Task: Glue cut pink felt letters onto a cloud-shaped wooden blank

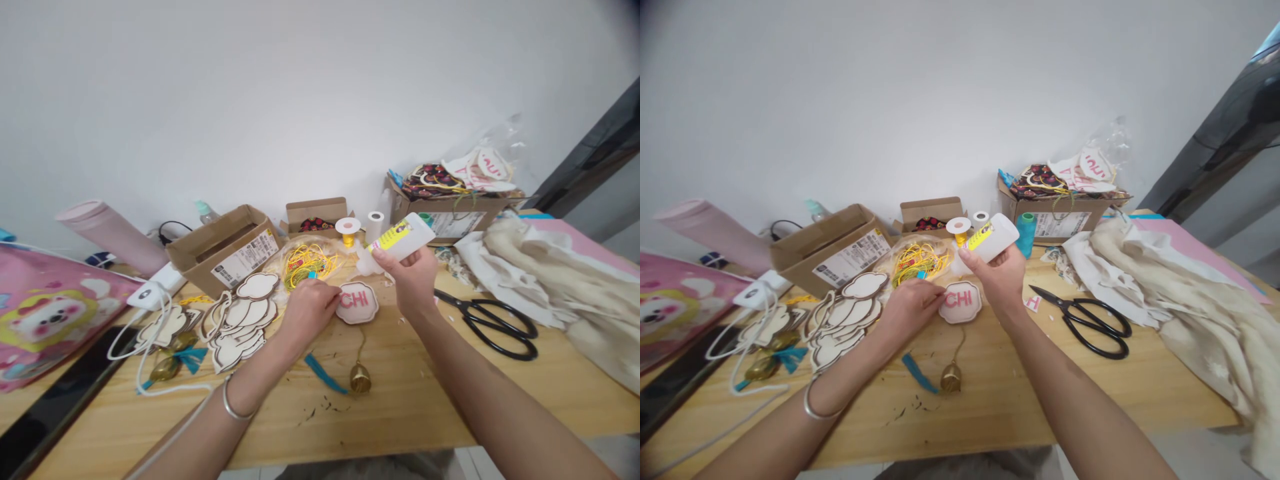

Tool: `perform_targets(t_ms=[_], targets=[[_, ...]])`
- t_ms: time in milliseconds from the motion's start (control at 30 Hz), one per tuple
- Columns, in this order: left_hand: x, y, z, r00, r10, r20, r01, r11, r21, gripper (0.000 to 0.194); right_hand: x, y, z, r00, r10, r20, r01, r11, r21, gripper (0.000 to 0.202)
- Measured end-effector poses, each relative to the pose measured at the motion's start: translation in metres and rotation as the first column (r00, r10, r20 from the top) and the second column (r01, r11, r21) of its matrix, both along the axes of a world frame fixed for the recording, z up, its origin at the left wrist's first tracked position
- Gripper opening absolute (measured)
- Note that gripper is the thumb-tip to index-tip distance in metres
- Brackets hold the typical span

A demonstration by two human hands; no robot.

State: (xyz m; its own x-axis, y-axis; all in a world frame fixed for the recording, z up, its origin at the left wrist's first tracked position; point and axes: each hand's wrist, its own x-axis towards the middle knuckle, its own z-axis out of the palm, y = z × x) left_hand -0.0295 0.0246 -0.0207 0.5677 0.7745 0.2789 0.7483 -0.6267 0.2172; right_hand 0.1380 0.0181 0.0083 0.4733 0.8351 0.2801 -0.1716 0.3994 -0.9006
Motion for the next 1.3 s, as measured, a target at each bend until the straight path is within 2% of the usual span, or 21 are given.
perform_targets(t_ms=[233,400,500,600,667,733,800,900,1067,1200,1300], targets=[[0.0,-0.001,-0.002,0.998,0.045,0.043,-0.043,0.998,-0.037,0.015,0.001,0.0,0.0,1.0,0.01,-0.007,-0.01,1.0,0.005,0.036],[0.002,-0.001,0.001,0.982,0.174,0.073,-0.158,0.969,-0.189,0.016,0.001,0.001,-0.002,1.0,0.001,-0.009,-0.001,1.0,0.017,0.035],[0.002,0.001,0.004,0.975,0.212,0.065,-0.189,0.948,-0.257,0.021,0.001,0.001,-0.002,1.0,0.003,-0.013,-0.003,1.0,0.026,0.035],[0.005,0.001,0.008,0.979,0.202,-0.025,-0.203,0.963,-0.175,0.021,0.0,0.001,-0.002,1.0,0.005,-0.024,-0.004,1.0,0.025,0.036],[0.007,0.0,0.011,0.981,0.163,-0.109,-0.173,0.98,-0.099,0.018,0.0,0.0,-0.001,1.0,0.007,-0.03,-0.007,1.0,0.022,0.037],[0.008,-0.001,0.016,0.98,0.122,-0.157,-0.137,0.987,-0.088,0.019,0.0,0.0,-0.001,0.999,0.003,-0.034,-0.003,1.0,0.021,0.037],[0.007,-0.003,0.02,0.985,0.122,-0.122,-0.139,0.98,-0.144,0.02,0.0,0.0,0.0,0.999,-0.003,-0.036,0.004,1.0,0.022,0.036],[0.002,-0.004,0.024,0.984,0.179,0.018,-0.166,0.942,-0.291,0.021,0.001,0.001,0.0,0.999,-0.006,-0.039,0.007,1.0,0.026,0.036],[-0.009,-0.001,0.02,0.945,0.237,0.227,-0.113,0.884,-0.453,0.023,0.001,0.001,-0.001,0.999,0.003,-0.05,-0.002,1.0,0.026,0.035],[-0.011,-0.001,0.016,0.937,0.234,0.258,-0.085,0.872,-0.481,0.021,0.001,0.0,-0.002,0.999,0.004,-0.033,-0.003,1.0,0.029,0.033],[-0.01,-0.002,0.014,0.952,0.205,0.226,-0.093,0.899,-0.427,0.02,0.001,0.001,-0.002,1.0,-0.009,-0.024,0.01,1.0,0.018,0.034]])
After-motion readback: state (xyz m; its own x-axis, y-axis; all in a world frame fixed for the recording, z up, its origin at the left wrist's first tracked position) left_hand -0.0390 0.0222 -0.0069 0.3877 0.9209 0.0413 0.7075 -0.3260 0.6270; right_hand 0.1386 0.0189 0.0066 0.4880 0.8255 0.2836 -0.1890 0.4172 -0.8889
